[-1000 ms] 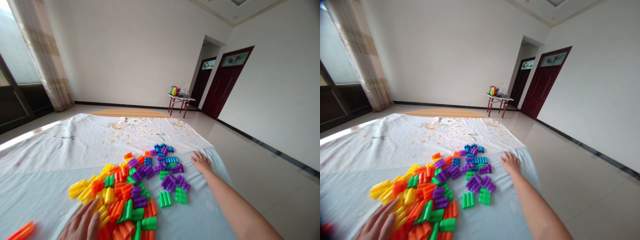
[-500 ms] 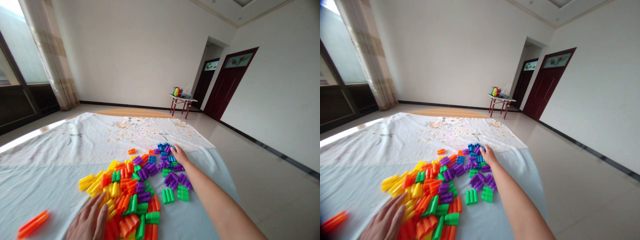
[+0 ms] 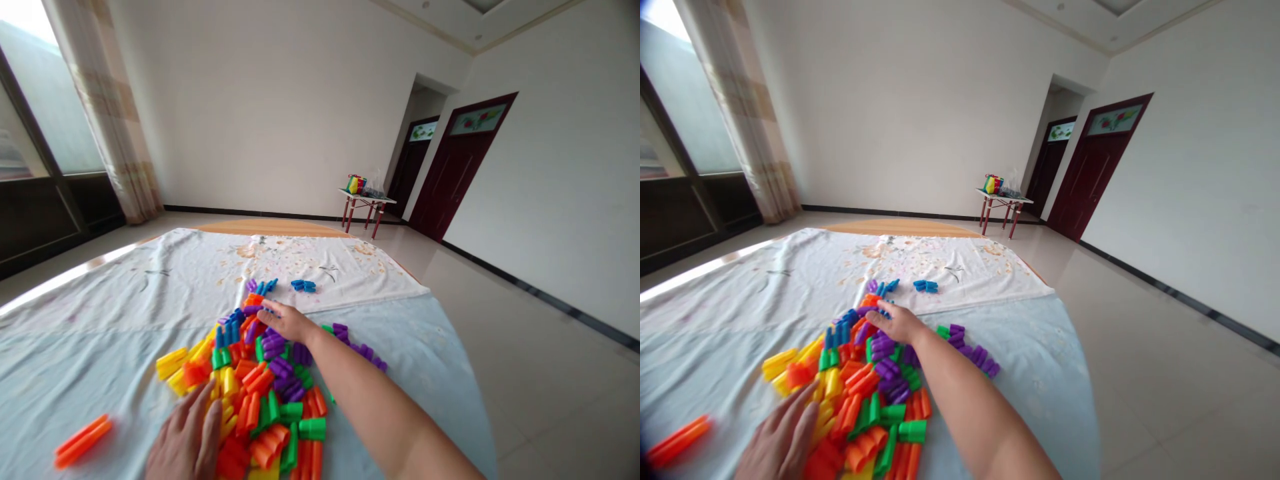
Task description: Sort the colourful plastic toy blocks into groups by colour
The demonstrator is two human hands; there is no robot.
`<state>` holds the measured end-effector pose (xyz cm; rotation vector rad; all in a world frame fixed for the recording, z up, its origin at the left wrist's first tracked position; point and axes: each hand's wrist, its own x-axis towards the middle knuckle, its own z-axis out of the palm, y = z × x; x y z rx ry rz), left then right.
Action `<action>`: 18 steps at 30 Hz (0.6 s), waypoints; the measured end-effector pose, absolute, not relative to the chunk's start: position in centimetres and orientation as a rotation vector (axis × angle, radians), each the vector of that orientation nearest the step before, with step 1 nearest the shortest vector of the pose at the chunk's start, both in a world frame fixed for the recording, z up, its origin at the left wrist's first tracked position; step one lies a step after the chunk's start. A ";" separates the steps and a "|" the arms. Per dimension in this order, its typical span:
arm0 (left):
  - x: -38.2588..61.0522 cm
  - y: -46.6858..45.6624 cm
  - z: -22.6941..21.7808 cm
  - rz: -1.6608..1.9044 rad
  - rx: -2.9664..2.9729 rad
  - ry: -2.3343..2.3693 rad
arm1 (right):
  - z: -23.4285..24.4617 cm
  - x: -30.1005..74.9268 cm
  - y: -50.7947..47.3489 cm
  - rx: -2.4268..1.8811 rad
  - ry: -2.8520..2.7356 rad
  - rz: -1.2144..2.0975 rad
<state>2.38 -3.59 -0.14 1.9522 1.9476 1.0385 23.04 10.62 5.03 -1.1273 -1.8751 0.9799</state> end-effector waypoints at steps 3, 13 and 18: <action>2.5 -3.6 0.3 1.013 1.912 1.937 | 5.7 26.5 8.0 -1.068 -1.710 0.959; 3.1 -3.8 1.5 1.002 1.874 1.979 | 0.5 38.9 -1.9 -1.616 -1.668 0.398; 3.3 -4.0 2.0 1.054 1.859 1.974 | 1.4 33.7 0.1 -1.573 -1.594 0.509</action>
